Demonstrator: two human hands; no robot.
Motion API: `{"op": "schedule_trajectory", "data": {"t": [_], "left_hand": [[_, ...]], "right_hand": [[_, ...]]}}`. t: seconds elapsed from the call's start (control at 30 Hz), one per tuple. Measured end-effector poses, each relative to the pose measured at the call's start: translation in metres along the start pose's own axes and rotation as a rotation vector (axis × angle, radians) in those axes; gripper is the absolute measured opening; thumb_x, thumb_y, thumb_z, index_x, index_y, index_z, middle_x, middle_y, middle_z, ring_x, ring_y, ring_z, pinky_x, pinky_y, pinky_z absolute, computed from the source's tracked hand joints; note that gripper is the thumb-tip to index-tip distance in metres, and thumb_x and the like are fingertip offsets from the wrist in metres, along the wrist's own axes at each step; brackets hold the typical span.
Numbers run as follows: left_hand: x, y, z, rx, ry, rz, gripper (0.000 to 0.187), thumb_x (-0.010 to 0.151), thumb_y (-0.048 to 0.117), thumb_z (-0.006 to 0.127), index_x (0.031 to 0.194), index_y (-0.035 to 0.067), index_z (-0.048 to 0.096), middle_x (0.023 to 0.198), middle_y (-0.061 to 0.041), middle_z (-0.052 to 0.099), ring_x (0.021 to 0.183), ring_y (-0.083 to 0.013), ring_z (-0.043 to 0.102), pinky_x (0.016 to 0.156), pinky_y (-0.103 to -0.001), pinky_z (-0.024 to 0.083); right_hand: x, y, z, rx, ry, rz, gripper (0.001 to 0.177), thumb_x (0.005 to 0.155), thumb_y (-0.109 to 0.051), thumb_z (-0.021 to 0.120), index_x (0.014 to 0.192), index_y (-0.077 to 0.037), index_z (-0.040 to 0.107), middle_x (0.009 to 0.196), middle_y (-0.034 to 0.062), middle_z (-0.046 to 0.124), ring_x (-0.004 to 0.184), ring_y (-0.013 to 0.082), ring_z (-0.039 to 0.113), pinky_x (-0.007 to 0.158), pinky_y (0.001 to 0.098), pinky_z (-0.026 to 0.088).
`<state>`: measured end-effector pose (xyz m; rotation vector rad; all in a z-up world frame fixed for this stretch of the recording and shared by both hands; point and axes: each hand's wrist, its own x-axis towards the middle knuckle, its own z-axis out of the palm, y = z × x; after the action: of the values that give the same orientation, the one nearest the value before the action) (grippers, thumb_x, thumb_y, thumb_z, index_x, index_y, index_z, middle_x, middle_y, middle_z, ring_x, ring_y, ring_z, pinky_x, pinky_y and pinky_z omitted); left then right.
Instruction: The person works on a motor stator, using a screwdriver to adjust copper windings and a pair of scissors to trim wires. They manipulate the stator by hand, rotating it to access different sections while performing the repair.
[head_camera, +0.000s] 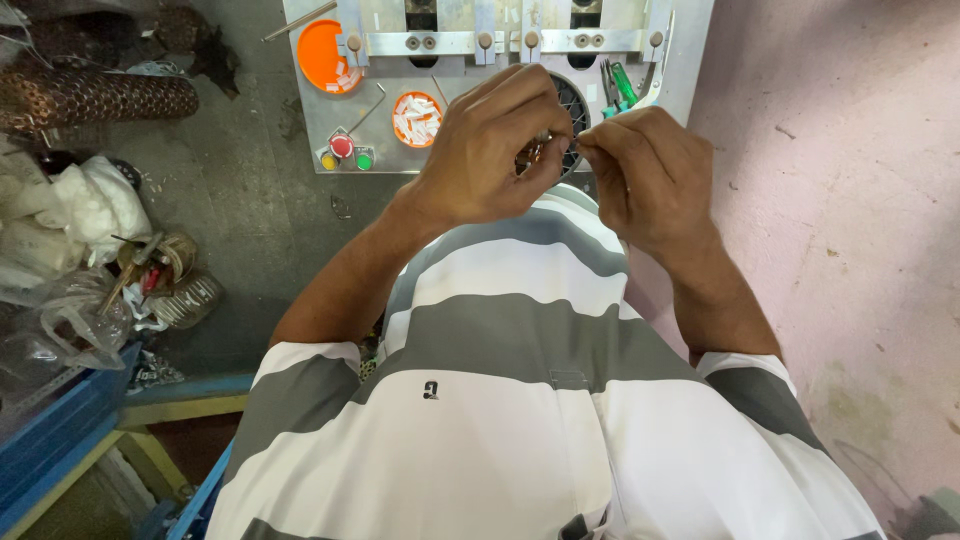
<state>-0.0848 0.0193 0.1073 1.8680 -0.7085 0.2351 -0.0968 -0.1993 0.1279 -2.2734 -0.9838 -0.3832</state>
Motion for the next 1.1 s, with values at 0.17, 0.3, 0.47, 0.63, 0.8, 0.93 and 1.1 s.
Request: {"op": "schedule_trajectory", "data": {"t": [0.17,0.3,0.47,0.63,0.8,0.93,1.1], "left_hand": [[-0.002,-0.002,0.0,-0.05,-0.029,-0.009,0.015,0.085,0.0,0.074,0.092,0.005,0.062,0.095,-0.007,0.053,0.089,-0.0263,0.058,0.077,-0.04,0.049],[-0.004,-0.005,0.001,-0.072,-0.002,-0.053,0.016,0.084,0.001,0.073,0.094,0.004,0.062,0.096,-0.008,0.053,0.09,-0.0271,0.059,0.078,-0.04,0.05],[-0.008,-0.008,0.005,-0.123,-0.042,-0.103,0.014,0.084,0.002,0.074,0.092,0.004,0.063,0.092,-0.008,0.054,0.085,-0.0255,0.059,0.075,-0.04,0.049],[-0.011,-0.007,0.002,-0.157,-0.045,-0.111,0.013,0.083,0.001,0.073,0.092,0.004,0.064,0.092,-0.008,0.053,0.084,-0.025,0.058,0.074,-0.039,0.048],[-0.013,-0.008,0.003,-0.18,-0.031,-0.115,0.013,0.085,0.001,0.073,0.093,0.003,0.063,0.093,-0.007,0.055,0.084,-0.0246,0.059,0.073,-0.039,0.048],[-0.014,-0.007,0.004,-0.181,-0.057,-0.133,0.012,0.085,0.001,0.073,0.092,0.003,0.063,0.091,-0.008,0.054,0.08,-0.0241,0.058,0.07,-0.039,0.048],[-0.015,-0.008,0.004,-0.199,-0.037,-0.119,0.011,0.084,0.001,0.071,0.093,0.003,0.064,0.092,-0.007,0.056,0.082,-0.0233,0.06,0.071,-0.038,0.049]], "right_hand": [[0.004,-0.002,0.006,-0.038,0.008,0.096,0.02,0.097,0.007,0.078,0.107,-0.002,0.062,0.102,0.0093,0.063,0.094,0.0261,0.062,0.071,0.0352,0.051],[0.002,-0.021,0.007,-0.072,-0.027,0.152,0.019,0.091,0.006,0.077,0.1,-0.003,0.063,0.094,0.0096,0.062,0.093,0.0277,0.062,0.067,0.0364,0.047],[0.002,-0.014,0.006,-0.023,-0.005,0.129,0.02,0.099,0.004,0.079,0.108,-0.003,0.062,0.101,0.0093,0.062,0.097,0.0272,0.059,0.075,0.0371,0.05],[0.002,-0.015,0.011,-0.039,-0.036,0.174,0.021,0.099,0.004,0.079,0.11,-0.002,0.062,0.107,0.0097,0.061,0.103,0.0282,0.056,0.08,0.0376,0.05],[-0.002,-0.035,0.002,-0.068,-0.087,0.166,0.021,0.097,0.003,0.078,0.111,-0.003,0.064,0.115,0.0115,0.057,0.11,0.0311,0.052,0.09,0.0405,0.048],[0.0,-0.023,0.004,-0.08,-0.026,0.141,0.019,0.101,0.003,0.079,0.111,-0.002,0.064,0.119,0.0132,0.056,0.114,0.0325,0.051,0.094,0.0443,0.045],[-0.005,-0.028,0.009,-0.088,-0.075,0.193,0.017,0.102,0.003,0.076,0.111,-0.001,0.063,0.121,0.0132,0.054,0.114,0.0318,0.049,0.097,0.0434,0.045]]}}
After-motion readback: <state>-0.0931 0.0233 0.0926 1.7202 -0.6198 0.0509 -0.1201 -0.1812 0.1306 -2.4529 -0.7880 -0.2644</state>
